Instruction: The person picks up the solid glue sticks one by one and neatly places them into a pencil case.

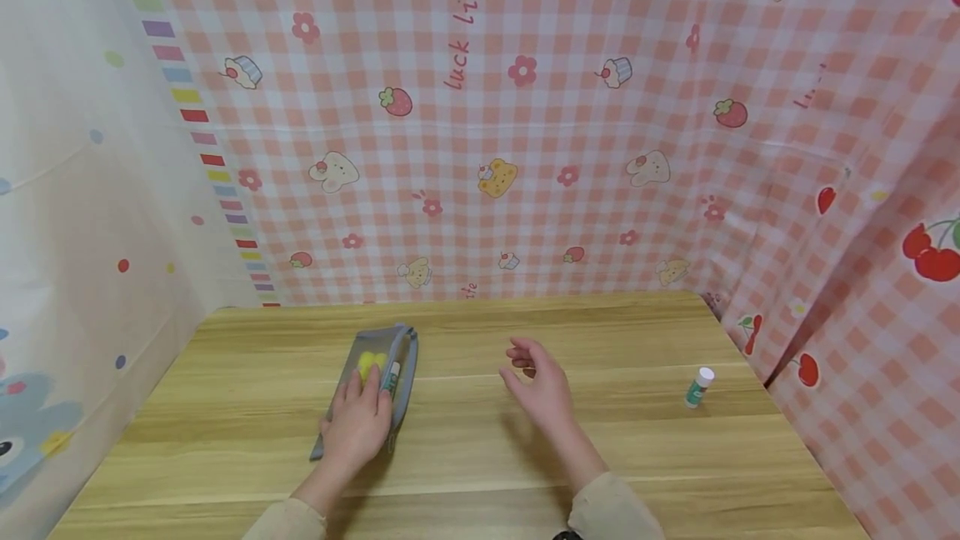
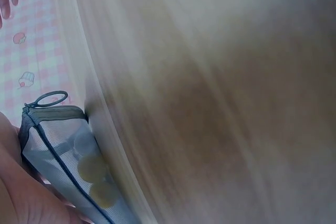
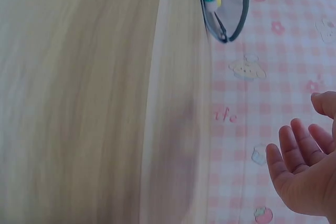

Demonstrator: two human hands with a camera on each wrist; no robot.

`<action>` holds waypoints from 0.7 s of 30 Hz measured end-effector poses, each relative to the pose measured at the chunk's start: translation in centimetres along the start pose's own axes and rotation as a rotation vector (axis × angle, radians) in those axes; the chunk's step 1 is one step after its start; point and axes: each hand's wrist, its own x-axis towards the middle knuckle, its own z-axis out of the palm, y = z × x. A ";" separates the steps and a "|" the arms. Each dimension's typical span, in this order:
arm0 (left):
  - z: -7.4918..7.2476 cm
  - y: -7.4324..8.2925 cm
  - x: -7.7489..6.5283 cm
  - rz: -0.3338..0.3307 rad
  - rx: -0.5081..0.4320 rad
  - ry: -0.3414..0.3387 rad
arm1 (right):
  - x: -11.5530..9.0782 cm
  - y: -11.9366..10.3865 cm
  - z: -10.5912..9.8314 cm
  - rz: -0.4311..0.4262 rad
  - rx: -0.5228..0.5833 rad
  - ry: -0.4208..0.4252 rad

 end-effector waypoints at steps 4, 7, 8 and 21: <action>0.0 -0.1 0.0 0.003 0.002 0.000 | -0.1 0.3 -1.3 -0.021 -0.043 0.023; 0.0 -0.2 0.1 0.004 0.006 -0.002 | -0.3 0.6 -2.3 -0.028 -0.077 0.038; 0.1 -0.2 0.1 0.004 0.007 -0.003 | -0.3 0.7 -2.6 -0.027 -0.088 0.044; 0.1 -0.2 0.1 0.003 0.008 -0.006 | -1.2 1.6 -7.0 -0.054 -0.140 0.110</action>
